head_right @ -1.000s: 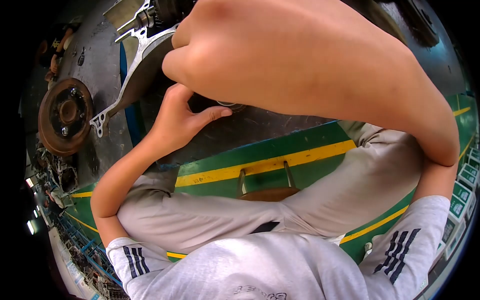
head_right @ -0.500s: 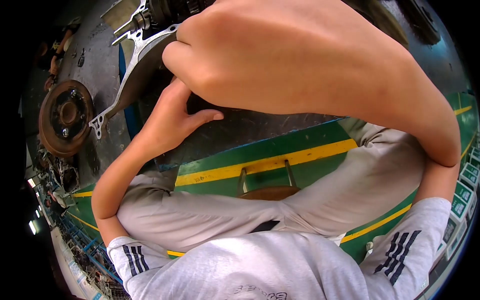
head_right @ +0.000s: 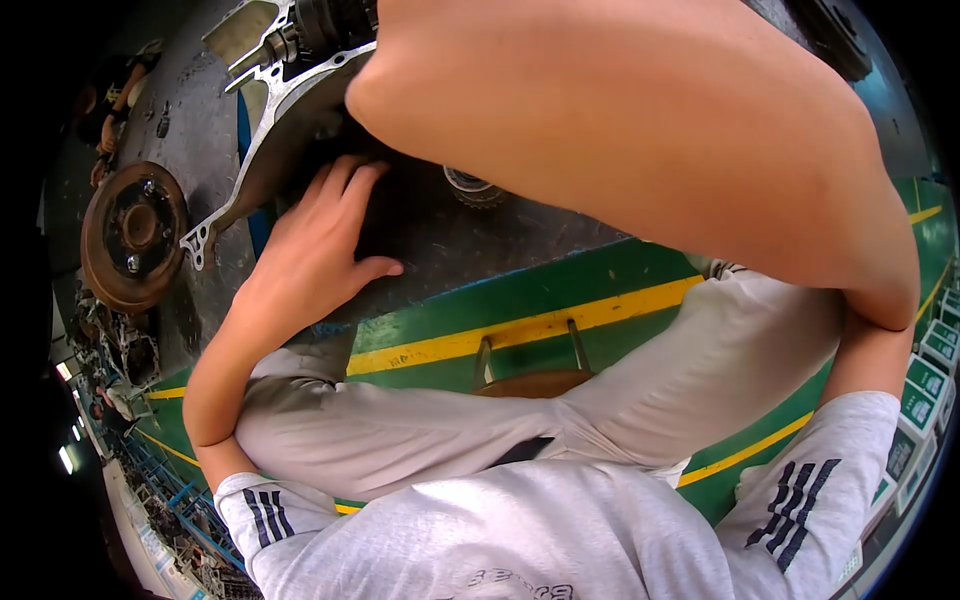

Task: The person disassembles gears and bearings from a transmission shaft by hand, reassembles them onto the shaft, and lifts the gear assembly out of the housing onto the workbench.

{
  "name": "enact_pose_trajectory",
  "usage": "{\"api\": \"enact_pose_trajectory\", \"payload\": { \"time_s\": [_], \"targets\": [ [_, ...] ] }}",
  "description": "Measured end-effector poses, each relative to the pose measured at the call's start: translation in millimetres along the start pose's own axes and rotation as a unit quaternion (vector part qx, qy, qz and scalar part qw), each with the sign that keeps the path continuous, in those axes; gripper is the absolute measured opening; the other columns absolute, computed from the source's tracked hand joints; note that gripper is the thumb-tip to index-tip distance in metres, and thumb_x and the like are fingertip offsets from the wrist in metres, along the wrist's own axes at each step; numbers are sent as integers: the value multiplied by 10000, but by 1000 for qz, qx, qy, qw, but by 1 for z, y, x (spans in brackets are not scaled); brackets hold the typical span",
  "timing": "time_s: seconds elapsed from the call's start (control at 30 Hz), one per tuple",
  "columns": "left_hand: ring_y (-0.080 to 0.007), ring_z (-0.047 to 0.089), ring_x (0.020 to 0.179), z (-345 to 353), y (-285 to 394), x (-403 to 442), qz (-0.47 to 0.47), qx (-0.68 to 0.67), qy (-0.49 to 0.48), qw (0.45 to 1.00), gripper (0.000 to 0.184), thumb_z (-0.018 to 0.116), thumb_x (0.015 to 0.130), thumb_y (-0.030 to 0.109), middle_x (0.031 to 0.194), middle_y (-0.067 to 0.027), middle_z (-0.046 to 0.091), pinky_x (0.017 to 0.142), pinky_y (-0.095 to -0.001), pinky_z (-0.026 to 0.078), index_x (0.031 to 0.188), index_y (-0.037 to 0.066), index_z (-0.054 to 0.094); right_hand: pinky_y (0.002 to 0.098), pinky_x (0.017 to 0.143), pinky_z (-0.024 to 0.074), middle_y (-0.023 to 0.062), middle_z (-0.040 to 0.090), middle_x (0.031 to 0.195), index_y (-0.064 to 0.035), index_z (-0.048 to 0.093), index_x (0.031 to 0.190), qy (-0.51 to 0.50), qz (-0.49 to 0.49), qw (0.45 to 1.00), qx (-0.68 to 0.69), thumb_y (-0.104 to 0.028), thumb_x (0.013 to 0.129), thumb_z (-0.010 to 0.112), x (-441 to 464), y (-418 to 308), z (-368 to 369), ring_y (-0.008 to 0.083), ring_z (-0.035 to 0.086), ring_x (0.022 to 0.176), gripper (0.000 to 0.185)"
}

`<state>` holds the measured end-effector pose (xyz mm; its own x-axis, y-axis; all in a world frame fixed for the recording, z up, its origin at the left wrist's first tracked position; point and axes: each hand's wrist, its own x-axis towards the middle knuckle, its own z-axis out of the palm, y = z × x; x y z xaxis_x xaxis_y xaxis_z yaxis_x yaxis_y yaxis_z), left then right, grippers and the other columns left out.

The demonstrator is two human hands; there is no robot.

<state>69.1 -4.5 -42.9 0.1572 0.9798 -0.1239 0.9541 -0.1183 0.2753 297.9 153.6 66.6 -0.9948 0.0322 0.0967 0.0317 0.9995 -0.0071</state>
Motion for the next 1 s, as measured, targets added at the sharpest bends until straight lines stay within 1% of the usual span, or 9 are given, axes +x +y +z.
{"api": "enact_pose_trajectory", "payload": {
  "time_s": [0.13,0.27,0.33,0.47,0.53,0.57,0.63,0.77,1.0],
  "targets": [
    [-421,571,1144,-7,5,-3,-65,19,-87,994,775,879,720,167,1218,-188,577,939,-470,493,1358,15,467,375,486,492,99,594,624,-40,612,691,33,-1,999,11,-243,908,671,-3,-1,5,274,643,553,303],
    [-405,599,1080,-4,4,-12,-47,34,-49,997,742,887,699,160,1153,-178,599,891,-465,505,1313,32,492,371,487,486,102,586,595,-46,611,670,52,1,999,14,-254,929,666,-1,0,10,281,621,522,337],
    [-399,610,1065,-14,0,-17,19,81,-8,997,718,886,688,153,1146,-177,599,864,-452,512,1283,44,500,368,488,483,103,582,581,-49,610,659,58,3,998,9,-260,939,663,3,1,10,284,610,506,354],
    [-382,626,1038,-28,-5,-24,-17,80,-79,994,636,870,708,141,1082,-144,629,855,-445,515,1233,52,522,364,490,477,106,574,552,-56,609,638,44,25,999,9,-272,960,659,14,2,4,291,588,475,391],
    [-378,631,1021,-24,-8,-24,-15,57,-77,995,566,850,734,124,1060,-138,631,846,-448,515,1198,58,533,370,486,466,116,563,535,-54,594,605,6,36,999,34,-271,967,652,22,1,-9,288,569,464,426],
    [-375,636,1005,-20,-9,-24,-13,32,-75,997,497,830,759,108,1037,-132,633,837,-451,515,1163,64,544,376,484,458,118,550,532,-51,582,585,-147,101,984,11,-262,975,643,38,-2,-19,288,557,455,447],
    [-371,640,994,-15,-12,-23,-15,20,-71,997,430,806,784,91,1019,-128,632,824,-449,517,1129,67,551,382,481,450,120,538,529,-48,570,565,-296,165,941,-13,-253,983,634,65,-15,-25,289,544,445,470],
    [-368,642,962,-12,-11,-18,-28,-30,-38,998,281,743,847,50,1005,-134,614,785,-448,518,1074,59,577,377,527,471,132,574,629,-30,599,678,-10,27,999,25,-181,917,679,20,-4,6,303,587,546,294],
    [-399,634,989,3,-2,-5,45,-116,96,987,256,697,858,-54,1115,-172,601,844,-431,528,1091,39,645,367,607,507,155,638,803,0,649,874,60,17,997,42,-56,801,759,1,2,19,328,663,722,143]
  ]
}}
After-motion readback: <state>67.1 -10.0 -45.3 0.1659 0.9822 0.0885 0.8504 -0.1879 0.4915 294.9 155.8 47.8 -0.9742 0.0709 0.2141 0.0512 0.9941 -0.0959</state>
